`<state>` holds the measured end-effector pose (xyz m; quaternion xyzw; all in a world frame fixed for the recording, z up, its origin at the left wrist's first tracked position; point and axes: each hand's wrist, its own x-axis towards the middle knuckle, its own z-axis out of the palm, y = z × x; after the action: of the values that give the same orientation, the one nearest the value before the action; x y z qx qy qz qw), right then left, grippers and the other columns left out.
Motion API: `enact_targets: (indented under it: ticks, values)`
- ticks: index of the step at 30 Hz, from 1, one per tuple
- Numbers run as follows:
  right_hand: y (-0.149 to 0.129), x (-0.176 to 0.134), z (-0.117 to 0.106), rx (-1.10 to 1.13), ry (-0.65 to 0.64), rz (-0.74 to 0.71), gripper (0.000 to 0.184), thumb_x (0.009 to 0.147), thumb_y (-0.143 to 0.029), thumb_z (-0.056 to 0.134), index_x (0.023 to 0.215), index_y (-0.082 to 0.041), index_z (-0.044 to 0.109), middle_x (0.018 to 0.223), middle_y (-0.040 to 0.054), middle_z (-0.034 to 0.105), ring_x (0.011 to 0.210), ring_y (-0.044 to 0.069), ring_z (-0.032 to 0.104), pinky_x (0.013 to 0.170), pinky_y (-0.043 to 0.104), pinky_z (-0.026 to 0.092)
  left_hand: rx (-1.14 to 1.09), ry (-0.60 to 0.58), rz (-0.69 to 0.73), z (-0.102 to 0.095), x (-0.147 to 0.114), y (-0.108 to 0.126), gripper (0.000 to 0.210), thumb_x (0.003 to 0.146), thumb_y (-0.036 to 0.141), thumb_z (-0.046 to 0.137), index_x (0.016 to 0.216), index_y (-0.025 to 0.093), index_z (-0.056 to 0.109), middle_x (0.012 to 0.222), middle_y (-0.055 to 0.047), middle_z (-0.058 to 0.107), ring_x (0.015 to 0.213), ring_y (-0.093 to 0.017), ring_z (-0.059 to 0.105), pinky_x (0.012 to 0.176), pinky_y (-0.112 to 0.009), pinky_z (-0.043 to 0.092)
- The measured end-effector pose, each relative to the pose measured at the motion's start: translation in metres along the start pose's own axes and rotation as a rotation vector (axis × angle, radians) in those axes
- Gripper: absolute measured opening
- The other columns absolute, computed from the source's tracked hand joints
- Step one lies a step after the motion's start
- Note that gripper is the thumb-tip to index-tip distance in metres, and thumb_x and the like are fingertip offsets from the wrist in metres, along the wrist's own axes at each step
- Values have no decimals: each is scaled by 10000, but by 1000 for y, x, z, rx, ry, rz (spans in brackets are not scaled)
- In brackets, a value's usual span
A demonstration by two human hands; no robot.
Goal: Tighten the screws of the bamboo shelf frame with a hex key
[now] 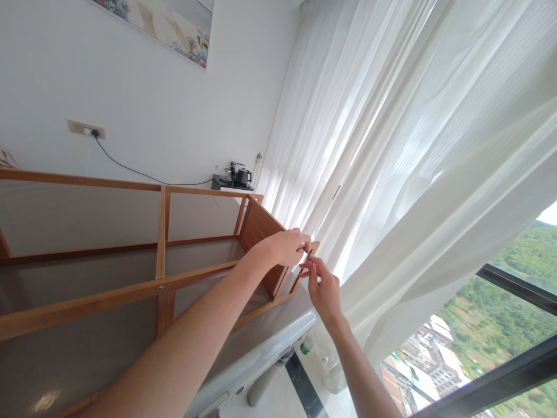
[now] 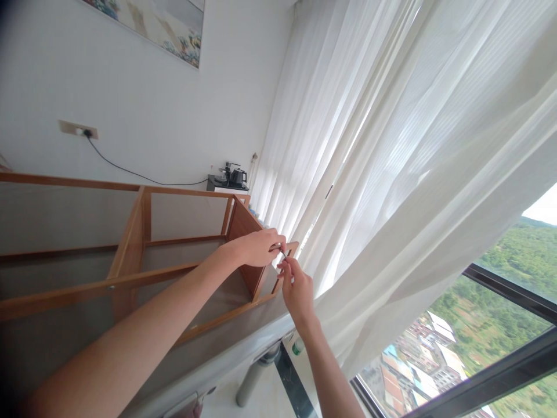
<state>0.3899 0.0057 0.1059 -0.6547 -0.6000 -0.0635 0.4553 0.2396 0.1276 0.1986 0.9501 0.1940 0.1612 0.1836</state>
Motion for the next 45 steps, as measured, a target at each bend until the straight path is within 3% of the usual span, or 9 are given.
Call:
enact_targets:
  ticks: [9,13,20,26,34,40,45]
  values:
    - [1,7,-12,-92,-50,-34,316,1091,-459,356,1127,-284,616,927,16,772,706,194,760,650,295,540,19,-7,0,-2,-2,3,273,985,253,453,1151,289,667,1249,-72,607,976,-222,678,877,-358,554]
    - [0,6,-12,-57,-78,-16,339,1088,-503,356,1089,-283,614,937,22,774,693,194,755,603,287,526,26,-8,-3,-3,-2,5,270,981,243,459,1141,287,671,1256,-75,607,998,-226,683,881,-350,556]
    - [-15,2,0,406,-149,218,442,984,-690,503,1011,-253,558,892,59,787,623,216,750,576,300,519,23,-1,-2,0,-1,2,266,978,244,451,1133,288,662,1224,-66,608,982,-217,688,870,-341,554]
    - [-24,1,10,657,-137,280,445,960,-676,574,950,-232,554,913,78,787,593,211,748,533,289,492,31,-13,-6,-3,-3,4,257,970,251,452,1126,292,652,1239,-64,611,933,-209,688,778,-314,550]
    - [-22,-11,19,431,19,178,392,1033,-626,472,1002,-241,537,990,87,785,598,184,733,551,294,519,32,-21,-7,-3,-4,5,253,971,260,435,1122,291,635,1230,-64,597,937,-213,679,781,-324,547]
    - [-10,-2,9,234,-11,105,365,1059,-582,421,1032,-246,561,920,46,767,589,162,715,546,266,521,38,-21,-2,-1,-1,4,291,977,249,438,1163,301,656,1244,-69,589,1018,-227,677,923,-372,544]
    - [-5,0,7,186,-27,85,364,1064,-564,407,1070,-244,582,903,28,755,587,147,706,532,246,510,27,-34,2,-1,0,3,326,996,256,413,1205,318,655,1274,-65,579,978,-205,686,948,-369,536]
